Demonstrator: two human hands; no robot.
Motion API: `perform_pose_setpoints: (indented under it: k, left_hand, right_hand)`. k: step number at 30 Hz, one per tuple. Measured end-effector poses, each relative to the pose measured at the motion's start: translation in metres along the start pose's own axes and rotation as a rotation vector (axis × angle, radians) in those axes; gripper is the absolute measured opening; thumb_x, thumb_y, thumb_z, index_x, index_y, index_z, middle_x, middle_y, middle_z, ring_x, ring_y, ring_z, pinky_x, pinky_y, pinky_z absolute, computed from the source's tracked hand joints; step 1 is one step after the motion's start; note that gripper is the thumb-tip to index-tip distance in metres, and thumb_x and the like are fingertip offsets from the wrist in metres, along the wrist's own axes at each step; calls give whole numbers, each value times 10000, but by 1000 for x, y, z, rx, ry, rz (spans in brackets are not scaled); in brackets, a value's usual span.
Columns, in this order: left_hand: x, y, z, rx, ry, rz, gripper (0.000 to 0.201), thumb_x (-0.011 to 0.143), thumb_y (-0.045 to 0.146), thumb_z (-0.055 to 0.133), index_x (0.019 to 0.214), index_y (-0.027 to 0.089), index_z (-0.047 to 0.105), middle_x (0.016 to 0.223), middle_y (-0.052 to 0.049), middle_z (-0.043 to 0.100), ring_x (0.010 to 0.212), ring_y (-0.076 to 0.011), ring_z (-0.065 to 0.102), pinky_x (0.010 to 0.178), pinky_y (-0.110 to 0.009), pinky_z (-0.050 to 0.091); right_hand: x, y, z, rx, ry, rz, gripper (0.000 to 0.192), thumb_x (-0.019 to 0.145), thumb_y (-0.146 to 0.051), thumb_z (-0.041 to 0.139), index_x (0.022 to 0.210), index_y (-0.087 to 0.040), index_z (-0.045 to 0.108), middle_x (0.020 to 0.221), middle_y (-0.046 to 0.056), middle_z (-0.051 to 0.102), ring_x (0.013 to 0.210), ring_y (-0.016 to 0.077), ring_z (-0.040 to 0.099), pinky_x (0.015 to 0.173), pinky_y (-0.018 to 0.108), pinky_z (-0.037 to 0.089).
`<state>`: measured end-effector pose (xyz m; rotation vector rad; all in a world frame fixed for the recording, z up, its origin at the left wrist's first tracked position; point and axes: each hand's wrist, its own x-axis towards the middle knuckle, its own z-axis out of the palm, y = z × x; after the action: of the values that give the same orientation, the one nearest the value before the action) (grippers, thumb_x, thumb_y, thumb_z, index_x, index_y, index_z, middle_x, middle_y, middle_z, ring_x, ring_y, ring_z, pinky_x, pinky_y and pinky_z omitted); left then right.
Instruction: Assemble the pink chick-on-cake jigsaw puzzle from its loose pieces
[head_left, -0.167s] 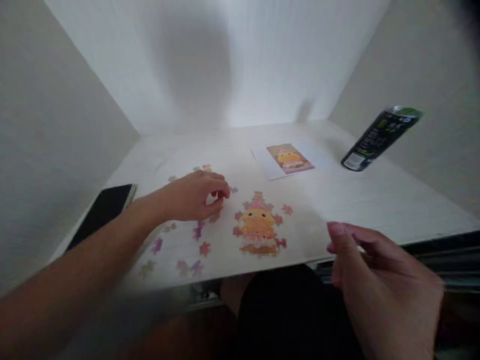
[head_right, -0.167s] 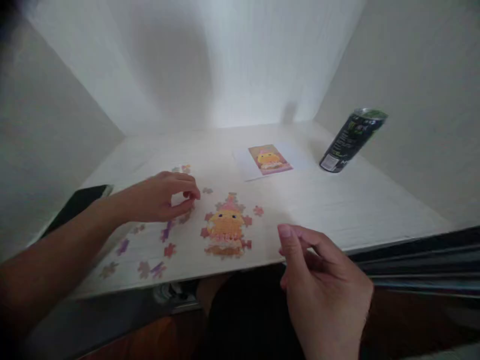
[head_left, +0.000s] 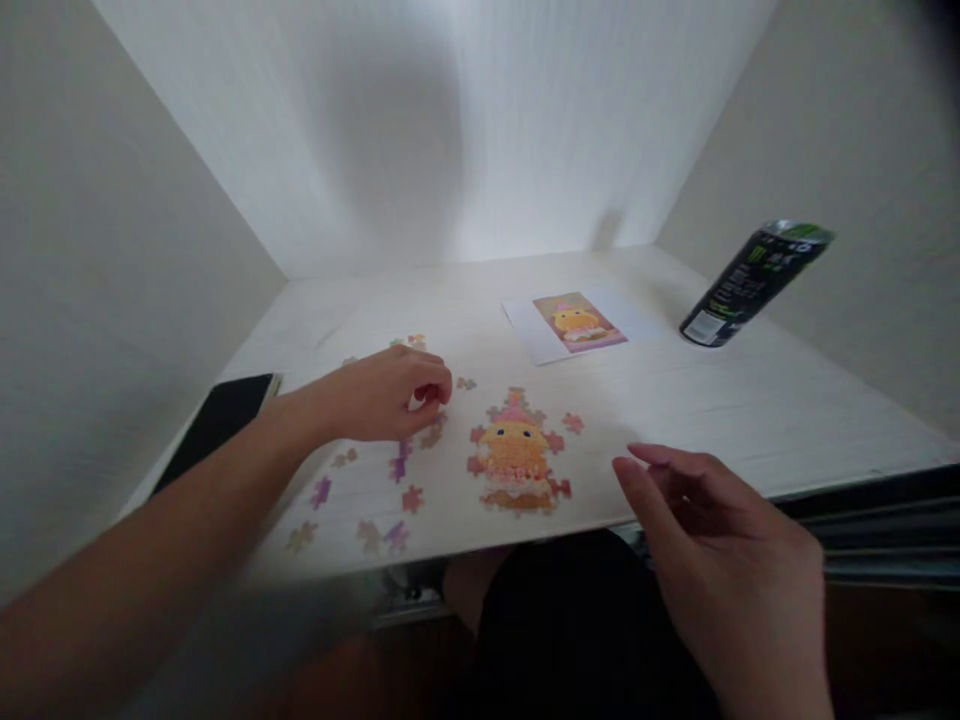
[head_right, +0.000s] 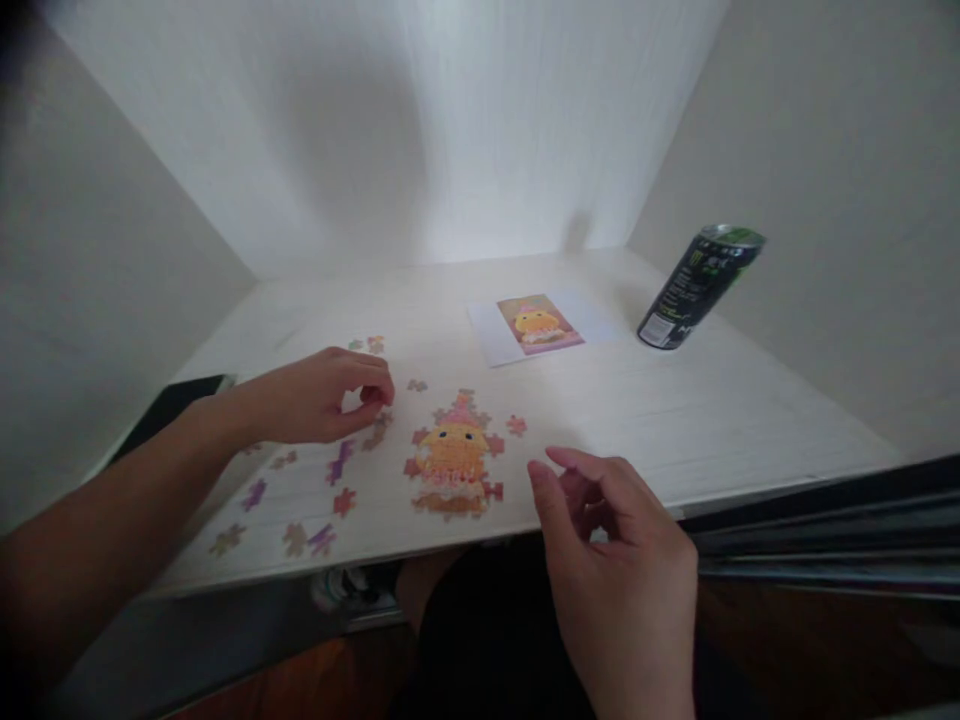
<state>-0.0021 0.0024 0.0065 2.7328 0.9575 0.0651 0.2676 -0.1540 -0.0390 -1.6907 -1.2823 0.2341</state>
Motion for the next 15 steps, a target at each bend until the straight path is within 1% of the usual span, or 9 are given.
perform_pose_setpoints:
  k: [4, 7, 9, 12, 14, 15]
  left_hand:
    - [-6, -8, -9, -1, -11, -64, 120, 777, 144, 551, 828, 176, 654, 699, 20, 592, 640, -95, 499, 666, -244, 373]
    - [-14, -20, -16, -2, -61, -151, 164, 775, 140, 546, 845, 181, 688, 684, 17, 619, 611, -91, 505, 620, -228, 356]
    - [-20, -29, -21, -23, -107, -215, 182, 782, 145, 551, 861, 180, 711, 701, 11, 648, 608, -90, 520, 609, -222, 355]
    - [-29, -40, -29, -57, -152, -279, 185, 790, 148, 568, 863, 178, 735, 714, 6, 674, 602, -87, 536, 596, -213, 358]
    - [-35, -45, -35, -69, -166, -297, 165, 794, 157, 587, 853, 175, 740, 703, 7, 677, 596, -85, 543, 582, -207, 359]
    - [-37, -46, -38, -76, -172, -304, 154, 797, 163, 598, 854, 172, 741, 702, 7, 681, 600, -86, 551, 581, -204, 365]
  right_hand:
    - [-3, -1, 7, -46, -34, -172, 155, 887, -339, 686, 998, -234, 710, 806, -9, 656, 686, 138, 609, 635, 265, 489]
    - [-9, -6, 14, -33, -44, -269, 125, 904, -270, 644, 1014, -233, 692, 865, 3, 657, 721, 139, 617, 672, 272, 500]
    - [-15, -10, 20, -22, -26, -327, 121, 908, -215, 618, 1010, -229, 682, 907, 16, 669, 743, 138, 633, 675, 266, 509]
    - [-31, -15, 34, -6, 7, -455, 173, 893, -128, 603, 1023, -222, 665, 941, 35, 685, 818, 142, 662, 719, 247, 532]
    - [-49, -17, 46, 50, -14, -569, 240, 875, -74, 597, 1058, -213, 664, 942, 46, 689, 866, 143, 676, 761, 231, 542]
    - [-60, -19, 53, 101, -53, -627, 268, 866, -56, 596, 1074, -208, 668, 934, 50, 688, 864, 141, 680, 758, 222, 546]
